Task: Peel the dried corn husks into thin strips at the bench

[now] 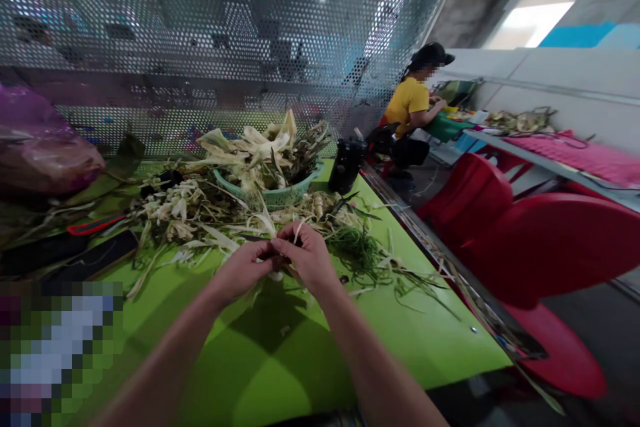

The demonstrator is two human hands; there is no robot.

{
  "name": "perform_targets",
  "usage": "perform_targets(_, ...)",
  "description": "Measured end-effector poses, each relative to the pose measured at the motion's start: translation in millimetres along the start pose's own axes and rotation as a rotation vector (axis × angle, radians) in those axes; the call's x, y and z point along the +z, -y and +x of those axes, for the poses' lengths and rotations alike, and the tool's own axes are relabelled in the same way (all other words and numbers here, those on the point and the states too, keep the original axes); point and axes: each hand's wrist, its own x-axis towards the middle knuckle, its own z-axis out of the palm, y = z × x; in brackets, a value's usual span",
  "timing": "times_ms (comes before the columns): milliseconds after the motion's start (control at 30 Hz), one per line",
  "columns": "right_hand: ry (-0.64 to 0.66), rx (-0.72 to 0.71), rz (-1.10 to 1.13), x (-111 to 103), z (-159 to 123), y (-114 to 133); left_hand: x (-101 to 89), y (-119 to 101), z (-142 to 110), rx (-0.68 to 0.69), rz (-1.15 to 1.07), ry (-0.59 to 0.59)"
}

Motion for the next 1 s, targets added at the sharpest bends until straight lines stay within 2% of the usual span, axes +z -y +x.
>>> perform_targets(67,-0.02,-0.007,-0.045,0,1,-2,0.3,2,2,0.033,-0.011,-0.048)
perform_targets(133,-0.02,-0.004,-0.064,-1,2,-4,-1.4,5,4,0.039,-0.011,-0.161)
perform_targets(200,0.01,0.012,-0.051,-2,3,-7,-4.9,8,6,0.014,-0.039,-0.275)
perform_targets(267,0.049,0.02,-0.07,-3,4,-8,-8.9,8,7,-0.014,-0.096,-0.336)
perform_targets(433,0.057,-0.031,-0.226,-3,5,-7,-12.3,3,5,-0.041,-0.218,-0.344)
perform_targets(567,0.082,-0.025,-0.198,-4,6,-8,-10.1,-3,3,-0.083,-0.308,-0.389)
perform_targets(667,0.105,-0.015,-0.165,-4,7,-11,-10.5,-5,3,-0.059,-0.377,-0.372)
perform_targets(767,0.077,0.003,-0.159,-3,6,-10,-11.2,-1,5,-0.038,-0.33,-0.355)
perform_targets(867,0.096,0.04,-0.123,1,3,-4,-10.1,4,8,-0.005,-0.236,-0.448)
perform_targets(1000,0.167,0.057,-0.168,3,4,0,-7.6,5,11,0.017,-0.354,-0.393)
